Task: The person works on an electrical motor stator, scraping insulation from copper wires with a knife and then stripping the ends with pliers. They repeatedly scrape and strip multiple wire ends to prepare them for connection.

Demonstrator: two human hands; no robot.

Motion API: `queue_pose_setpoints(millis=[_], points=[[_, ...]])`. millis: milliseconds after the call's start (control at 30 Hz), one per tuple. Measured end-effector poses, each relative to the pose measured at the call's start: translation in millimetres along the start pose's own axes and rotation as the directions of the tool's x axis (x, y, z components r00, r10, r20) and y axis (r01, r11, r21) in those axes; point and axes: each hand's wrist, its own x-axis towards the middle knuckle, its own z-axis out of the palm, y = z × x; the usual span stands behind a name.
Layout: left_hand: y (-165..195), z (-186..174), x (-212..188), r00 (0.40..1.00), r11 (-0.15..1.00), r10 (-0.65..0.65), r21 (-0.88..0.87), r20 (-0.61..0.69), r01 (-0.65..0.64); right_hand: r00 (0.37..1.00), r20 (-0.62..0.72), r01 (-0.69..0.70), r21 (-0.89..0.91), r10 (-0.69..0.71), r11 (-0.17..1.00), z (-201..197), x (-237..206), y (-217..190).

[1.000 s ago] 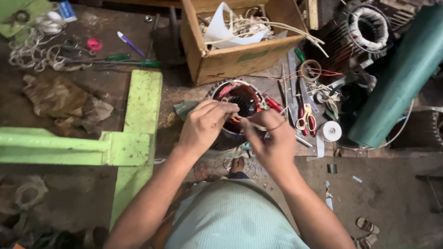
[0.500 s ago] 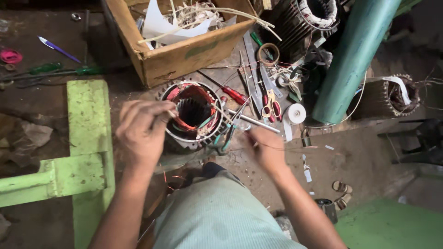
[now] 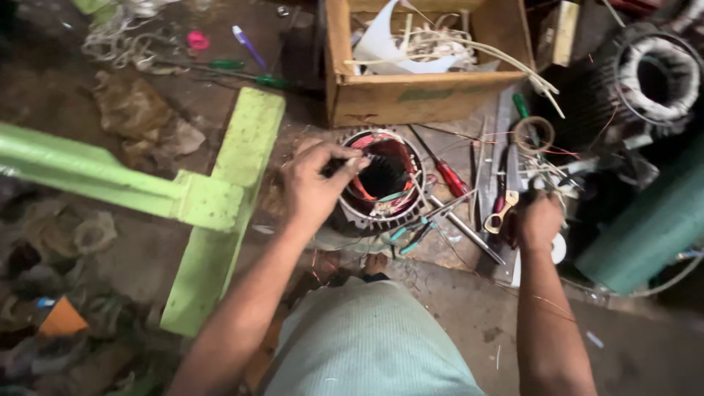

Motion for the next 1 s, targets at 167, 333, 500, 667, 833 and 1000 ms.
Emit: queue_pose_setpoints(millis=[167, 333, 500, 667, 833, 1000], points=[[14.3, 3.4, -5.2, 1.000, 0.999, 0.001, 0.038, -0.007, -0.001, 0.977, 0.209, -0.039, -0.038, 0.046, 0.999, 1.6, 13.8, 18.8], [37.0, -6.7, -14.4, 0.997, 0.998, 0.069, 0.008, -0.021, -0.069, 0.870, 0.470, -0.164, -0.015, 0.152, 0.986, 7.7, 21.0, 39.0], [41.4, -13.6, -44.2, 0.991, 0.985, -0.053, -0.171, -0.124, 0.031, 0.830, 0.527, -0.208, -0.006, 0.180, 0.978, 2.6, 10.6, 61.3], [25.1, -11.8, -91.8, 0.992, 0.968, 0.119, 0.228, -0.036, -0.108, 0.985, 0.170, -0.047, 0.095, 0.030, 0.994, -19.1, -40.7, 110.6], [12.6, -6.2, -97.1, 0.814, 0.673, 0.503, 0.460, 0.290, -0.579, 0.894, 0.374, -0.447, 0.773, 0.245, 0.450, -21.5, -84.6, 116.7], [2.6, 9.6, -45.0, 0.620, 0.588, 0.680, 0.214, 0.392, -0.780, 0.877, 0.477, -0.464, 0.806, 0.062, 0.368, -3.4, -112.3, 71.7]])
